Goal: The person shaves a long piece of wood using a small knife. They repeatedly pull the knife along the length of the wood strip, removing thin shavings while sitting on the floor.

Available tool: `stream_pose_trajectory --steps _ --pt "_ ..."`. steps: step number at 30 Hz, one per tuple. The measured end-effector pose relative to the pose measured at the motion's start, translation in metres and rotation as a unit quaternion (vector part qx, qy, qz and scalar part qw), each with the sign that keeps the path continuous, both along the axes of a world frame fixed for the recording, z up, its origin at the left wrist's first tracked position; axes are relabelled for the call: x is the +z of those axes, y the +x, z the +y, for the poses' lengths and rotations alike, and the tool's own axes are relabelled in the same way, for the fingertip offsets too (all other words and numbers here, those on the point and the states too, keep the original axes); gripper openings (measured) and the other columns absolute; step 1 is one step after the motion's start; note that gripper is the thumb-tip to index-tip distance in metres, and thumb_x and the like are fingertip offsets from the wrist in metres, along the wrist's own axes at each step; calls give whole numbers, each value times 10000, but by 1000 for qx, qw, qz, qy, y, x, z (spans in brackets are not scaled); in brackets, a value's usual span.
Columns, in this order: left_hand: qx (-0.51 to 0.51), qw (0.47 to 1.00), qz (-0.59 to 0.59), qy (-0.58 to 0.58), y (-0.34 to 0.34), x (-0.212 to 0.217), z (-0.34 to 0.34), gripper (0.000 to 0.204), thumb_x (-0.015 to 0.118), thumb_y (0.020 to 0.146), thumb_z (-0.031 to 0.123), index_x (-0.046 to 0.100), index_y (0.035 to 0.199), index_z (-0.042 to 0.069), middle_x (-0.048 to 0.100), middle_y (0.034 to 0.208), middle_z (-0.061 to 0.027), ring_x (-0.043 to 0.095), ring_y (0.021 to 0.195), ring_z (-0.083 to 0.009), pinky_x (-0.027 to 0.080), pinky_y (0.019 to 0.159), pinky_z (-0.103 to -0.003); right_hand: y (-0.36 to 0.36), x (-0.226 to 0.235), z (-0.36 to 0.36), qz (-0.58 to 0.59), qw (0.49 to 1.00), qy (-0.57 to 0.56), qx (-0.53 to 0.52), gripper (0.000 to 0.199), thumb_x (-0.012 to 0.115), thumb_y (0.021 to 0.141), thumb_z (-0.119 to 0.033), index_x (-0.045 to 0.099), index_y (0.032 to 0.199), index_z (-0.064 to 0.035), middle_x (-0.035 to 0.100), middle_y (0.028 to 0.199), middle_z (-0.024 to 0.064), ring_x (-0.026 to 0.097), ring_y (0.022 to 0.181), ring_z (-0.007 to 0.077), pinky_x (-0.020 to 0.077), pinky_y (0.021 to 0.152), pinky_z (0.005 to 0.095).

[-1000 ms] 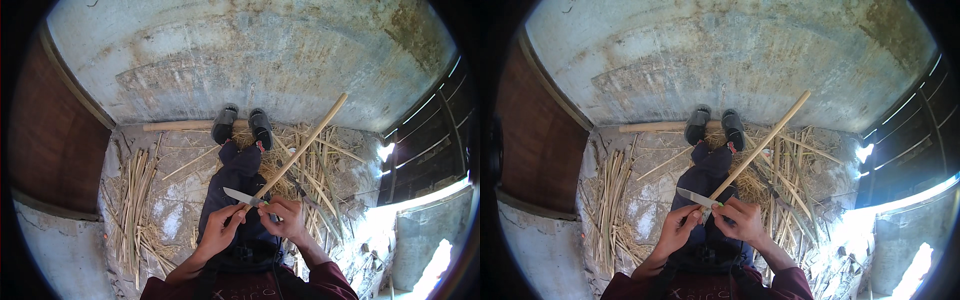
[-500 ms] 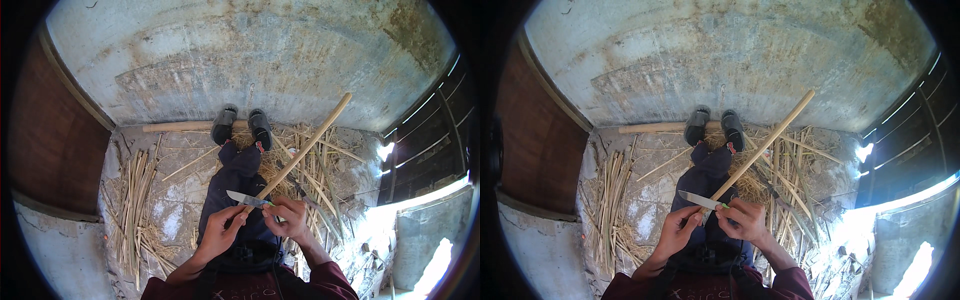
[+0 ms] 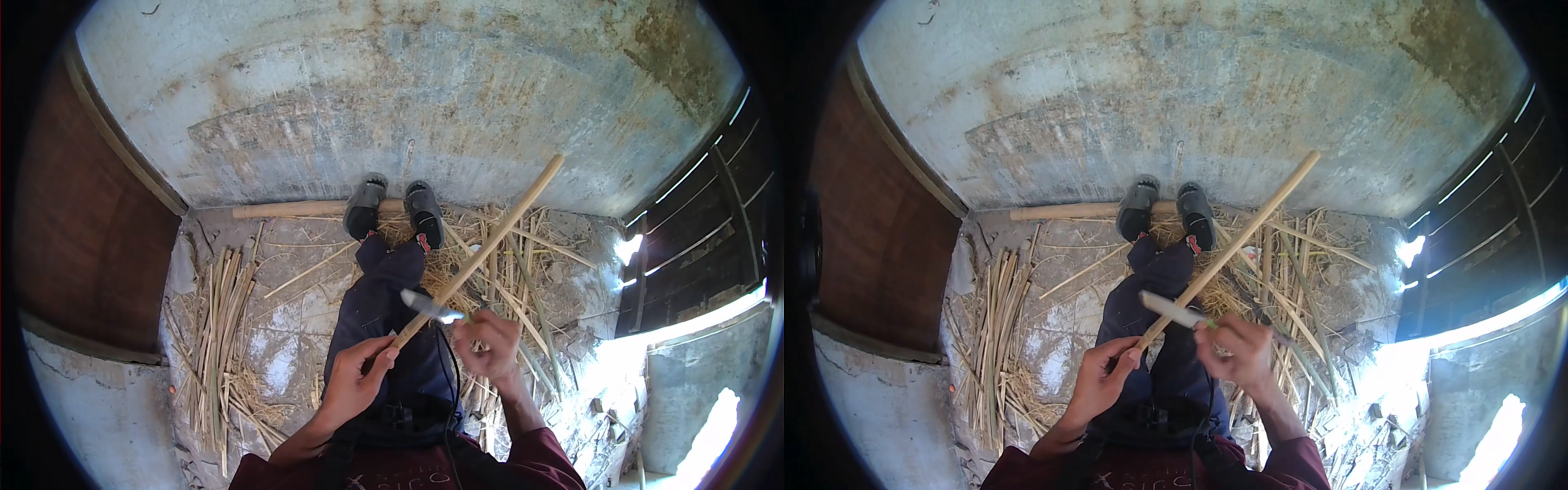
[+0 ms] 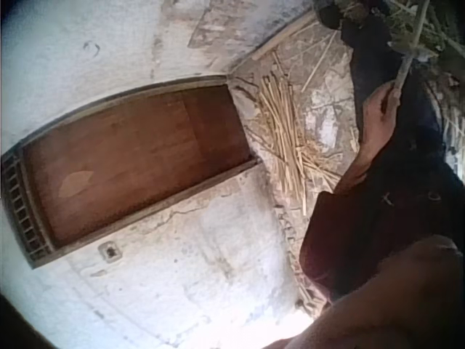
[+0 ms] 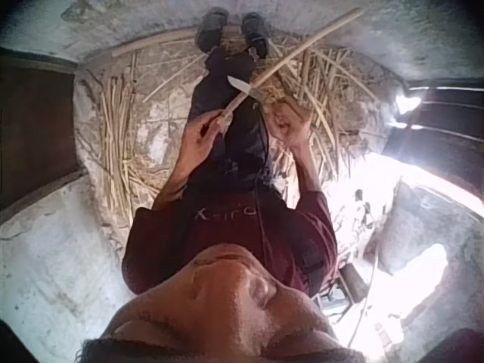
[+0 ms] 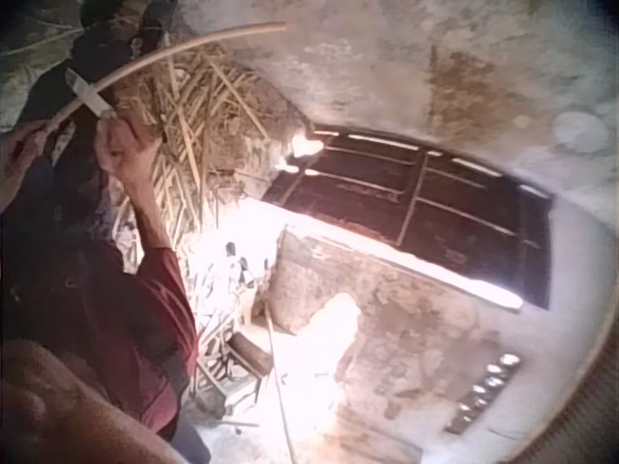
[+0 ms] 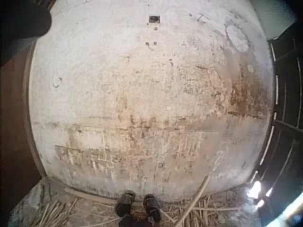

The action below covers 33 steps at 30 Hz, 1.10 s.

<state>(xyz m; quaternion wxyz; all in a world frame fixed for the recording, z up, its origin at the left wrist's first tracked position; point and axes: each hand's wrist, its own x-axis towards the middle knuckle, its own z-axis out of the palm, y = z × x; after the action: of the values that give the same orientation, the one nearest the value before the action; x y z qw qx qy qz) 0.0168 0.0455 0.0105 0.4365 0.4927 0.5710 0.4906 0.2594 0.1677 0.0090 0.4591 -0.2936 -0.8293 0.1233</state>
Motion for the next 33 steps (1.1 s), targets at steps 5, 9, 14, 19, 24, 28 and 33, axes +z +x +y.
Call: stream_pose_trajectory --steps 5,9,14,19,24,28,33 --pt "13 1000 13 -1 -5 -4 -3 253 697 1083 114 738 1263 -59 741 889 -93 672 770 -106 528 714 -277 3 4 7 17 999 -17 -25 128 830 799 -21 765 891 -80 685 739 49 626 514 192 471 465 323" --pt "25 1000 -2 -12 -5 0 -4 256 716 1074 123 737 1257 -55 750 886 -86 672 768 -99 516 694 -271 -5 0 1 37 998 -39 -15 134 836 796 -32 770 893 -97 677 733 36 624 517 183 468 464 325" --pt "21 999 21 -38 -2 -4 -3 252 755 1056 143 734 1234 -35 753 848 -56 643 726 -57 482 635 -245 -23 6 -16 -14 998 -30 51 154 852 796 -69 784 918 -133 642 712 7 604 503 161 456 452 323" --pt "24 999 -30 -10 5 -11 -2 197 778 1045 124 706 1177 -4 766 853 -36 618 725 -27 453 614 -229 -29 6 -20 -11 997 -33 63 184 865 789 -94 787 948 -144 627 710 -2 595 496 160 438 437 319" --pt "2 996 -80 -41 4 -3 -3 169 745 1065 101 674 1192 16 777 954 -28 679 844 -35 518 735 -225 -27 4 -20 -12 997 -23 78 202 860 786 -98 790 970 -147 632 714 -4 603 502 161 456 445 317" --pt "-5 994 -104 -42 5 -1 -2 156 721 1077 86 642 1197 26 769 994 -26 702 916 -48 539 818 -230 -24 0 -22 -23 996 -29 84 208 859 788 -119 795 981 -159 640 726 -9 608 504 164 469 449 318" --pt "-1 993 -113 -31 6 -3 -2 167 726 1069 65 632 1196 12 789 1035 -61 721 946 -68 558 843 -242 -25 2 -23 -20 996 -32 83 201 858 791 -128 795 979 -164 644 732 -9 604 496 167 466 442 322"
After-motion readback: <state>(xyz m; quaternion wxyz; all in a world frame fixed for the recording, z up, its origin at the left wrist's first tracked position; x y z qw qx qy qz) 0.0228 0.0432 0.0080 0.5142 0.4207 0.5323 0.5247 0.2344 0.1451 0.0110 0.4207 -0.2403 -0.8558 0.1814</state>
